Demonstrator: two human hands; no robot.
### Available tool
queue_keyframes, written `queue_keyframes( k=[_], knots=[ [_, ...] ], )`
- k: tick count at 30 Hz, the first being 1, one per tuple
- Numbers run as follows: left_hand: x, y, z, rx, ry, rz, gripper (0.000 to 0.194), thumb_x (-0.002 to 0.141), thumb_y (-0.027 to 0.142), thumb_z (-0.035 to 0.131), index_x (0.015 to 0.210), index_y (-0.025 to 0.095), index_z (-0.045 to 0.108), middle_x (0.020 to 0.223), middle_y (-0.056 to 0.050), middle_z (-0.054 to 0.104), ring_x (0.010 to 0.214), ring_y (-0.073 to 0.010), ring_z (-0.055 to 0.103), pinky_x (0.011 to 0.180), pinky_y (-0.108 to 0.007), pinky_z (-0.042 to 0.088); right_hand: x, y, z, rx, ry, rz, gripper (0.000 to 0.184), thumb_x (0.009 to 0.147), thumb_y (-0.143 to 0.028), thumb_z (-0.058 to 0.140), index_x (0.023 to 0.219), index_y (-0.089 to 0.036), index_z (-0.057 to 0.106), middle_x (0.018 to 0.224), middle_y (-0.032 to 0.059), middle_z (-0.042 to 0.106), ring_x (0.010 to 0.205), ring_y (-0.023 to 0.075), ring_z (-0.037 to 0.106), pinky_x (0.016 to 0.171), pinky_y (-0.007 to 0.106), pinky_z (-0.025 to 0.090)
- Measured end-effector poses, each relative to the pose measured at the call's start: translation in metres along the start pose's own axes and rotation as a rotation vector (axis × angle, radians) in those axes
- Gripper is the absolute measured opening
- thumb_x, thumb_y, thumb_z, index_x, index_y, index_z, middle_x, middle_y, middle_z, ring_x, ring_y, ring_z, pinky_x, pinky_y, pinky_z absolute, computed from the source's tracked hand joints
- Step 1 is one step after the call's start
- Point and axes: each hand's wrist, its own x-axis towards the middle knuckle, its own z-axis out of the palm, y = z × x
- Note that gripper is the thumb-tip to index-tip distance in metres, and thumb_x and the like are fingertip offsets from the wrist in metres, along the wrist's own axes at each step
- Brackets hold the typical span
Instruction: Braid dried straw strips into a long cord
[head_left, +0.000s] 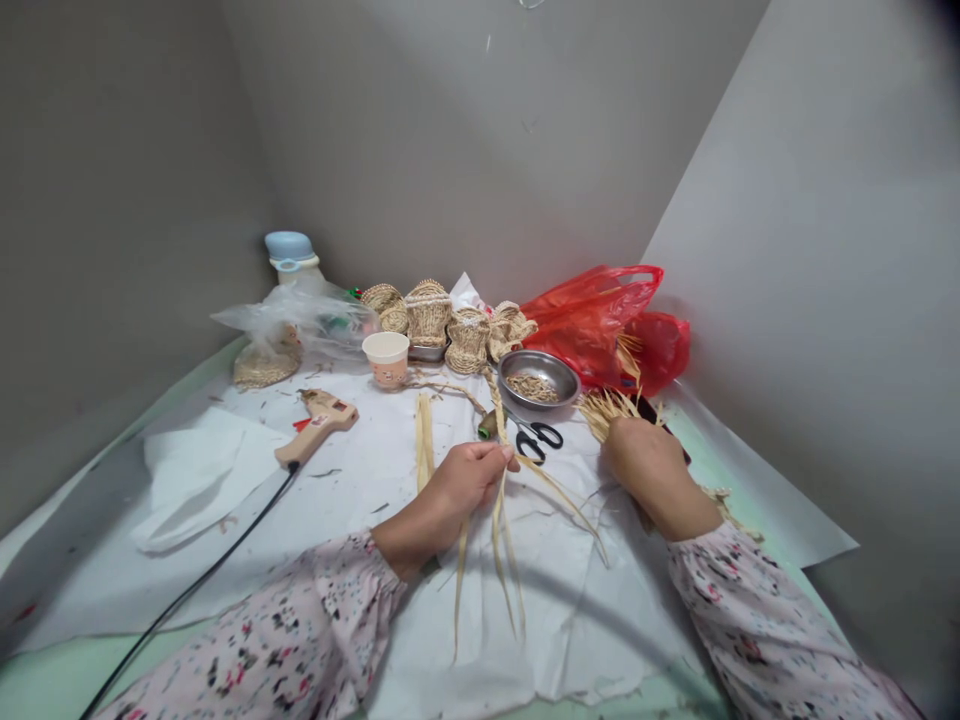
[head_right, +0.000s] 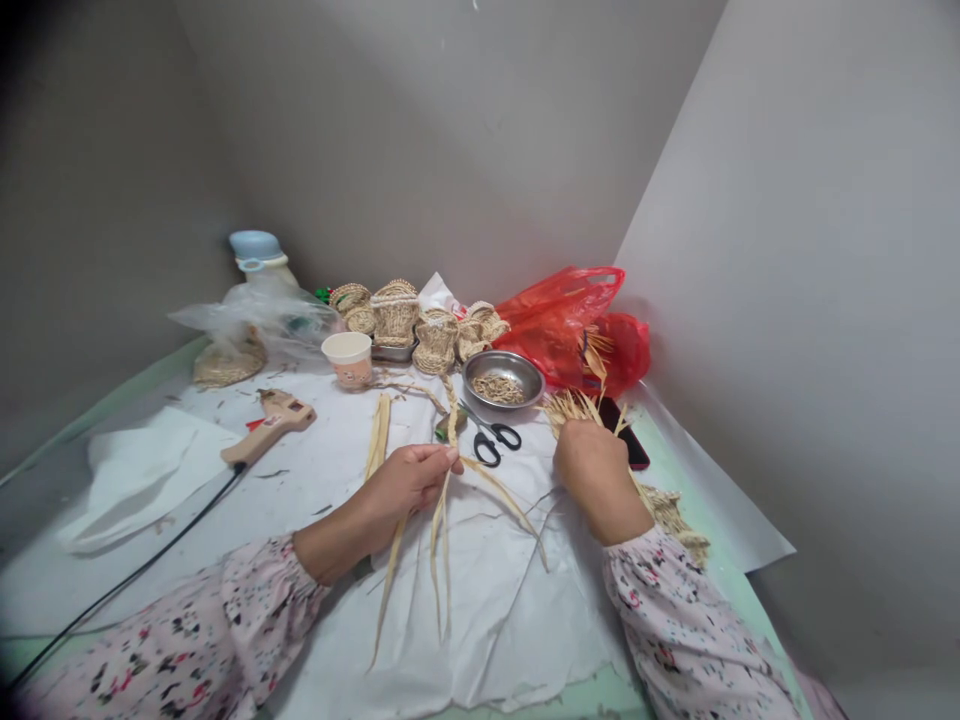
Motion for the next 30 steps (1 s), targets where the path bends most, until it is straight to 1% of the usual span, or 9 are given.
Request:
queue_keyframes(
  k=[6, 11, 14, 17, 20, 22, 24, 27, 30],
  knots=[
    [0.001, -0.001, 0.000, -0.006, 0.005, 0.001, 0.031, 0.077, 0.044, 0.055, 0.072, 0.014, 0.057, 0.043, 0.009, 0.027, 0.040, -0.0059, 0.021, 0.042, -0.021, 0.013, 0.007, -0.001, 0.001, -0.131, 0.105, -0.006, 0.027, 0.087, -0.024, 0.041, 0.101, -0.014, 0.062, 0.094, 0.0154, 0.063, 0.082, 0.0257, 0.065, 0.066, 0.034, 0.047],
    [0.002, -0.005, -0.002, 0.005, -0.027, 0.017, 0.034, 0.076, 0.048, 0.056, 0.072, 0.014, 0.058, 0.043, 0.009, 0.029, 0.040, -0.0058, 0.022, 0.042, -0.022, 0.012, 0.010, 0.003, 0.014, -0.097, 0.106, -0.010, 0.025, 0.089, -0.026, 0.040, 0.094, -0.017, 0.063, 0.091, 0.0114, 0.062, 0.081, 0.0233, 0.063, 0.063, 0.031, 0.043],
    [0.002, -0.005, -0.002, 0.000, -0.032, 0.009, 0.034, 0.077, 0.047, 0.055, 0.073, 0.014, 0.058, 0.043, 0.009, 0.029, 0.040, -0.0059, 0.022, 0.042, -0.022, 0.013, 0.012, 0.002, 0.011, -0.002, 0.199, 0.005, 0.025, 0.088, -0.029, 0.043, 0.091, -0.017, 0.065, 0.092, 0.0108, 0.062, 0.081, 0.0217, 0.060, 0.064, 0.030, 0.041],
    [0.000, -0.001, 0.000, -0.019, -0.023, -0.004, 0.032, 0.077, 0.045, 0.055, 0.072, 0.014, 0.058, 0.043, 0.009, 0.028, 0.039, -0.0055, 0.022, 0.042, -0.022, 0.012, 0.011, -0.003, -0.004, 0.230, 0.374, -0.049, 0.024, 0.086, -0.034, 0.048, 0.090, -0.017, 0.065, 0.091, 0.0096, 0.061, 0.080, 0.0201, 0.058, 0.068, 0.030, 0.041],
    [-0.001, 0.001, 0.001, -0.046, -0.017, -0.018, 0.031, 0.077, 0.044, 0.056, 0.072, 0.014, 0.057, 0.042, 0.010, 0.028, 0.038, -0.0050, 0.021, 0.042, -0.022, 0.012, 0.001, -0.012, -0.023, 0.598, 0.506, -0.152, 0.025, 0.087, -0.038, 0.047, 0.092, -0.017, 0.060, 0.083, 0.0062, 0.062, 0.069, 0.0164, 0.057, 0.066, 0.029, 0.043],
    [0.000, 0.000, 0.000, -0.066, -0.021, -0.025, 0.031, 0.078, 0.044, 0.056, 0.073, 0.013, 0.057, 0.043, 0.010, 0.028, 0.038, -0.0048, 0.022, 0.041, -0.022, 0.012, -0.010, -0.020, -0.031, 0.845, 0.505, -0.217, 0.023, 0.088, -0.037, 0.044, 0.096, -0.019, 0.055, 0.074, 0.0034, 0.061, 0.062, 0.0149, 0.056, 0.060, 0.028, 0.045],
    [0.001, -0.003, -0.002, -0.092, -0.032, -0.021, 0.032, 0.078, 0.045, 0.056, 0.074, 0.013, 0.058, 0.043, 0.010, 0.027, 0.037, -0.0046, 0.022, 0.041, -0.022, 0.012, -0.022, -0.028, -0.034, 0.993, 0.500, -0.322, 0.017, 0.089, -0.032, 0.043, 0.097, -0.020, 0.052, 0.080, 0.0048, 0.062, 0.067, 0.0156, 0.059, 0.062, 0.029, 0.048],
    [0.004, -0.006, -0.005, -0.155, -0.057, -0.002, 0.035, 0.077, 0.047, 0.057, 0.076, 0.013, 0.058, 0.045, 0.011, 0.026, 0.038, -0.0041, 0.019, 0.041, -0.022, 0.010, -0.037, -0.038, -0.027, 0.949, 0.527, -0.584, 0.013, 0.085, -0.023, 0.046, 0.096, -0.022, 0.053, 0.090, 0.0082, 0.063, 0.079, 0.0182, 0.061, 0.070, 0.033, 0.050],
    [0.005, -0.007, -0.006, -0.237, -0.075, -0.010, 0.034, 0.075, 0.048, 0.060, 0.075, 0.014, 0.056, 0.047, 0.011, 0.024, 0.039, -0.0041, 0.018, 0.041, -0.022, 0.010, -0.047, -0.045, -0.016, 0.754, 0.487, -0.960, 0.020, 0.080, -0.015, 0.048, 0.098, -0.022, 0.053, 0.092, 0.0081, 0.064, 0.084, 0.0193, 0.062, 0.072, 0.034, 0.050]
  ],
)
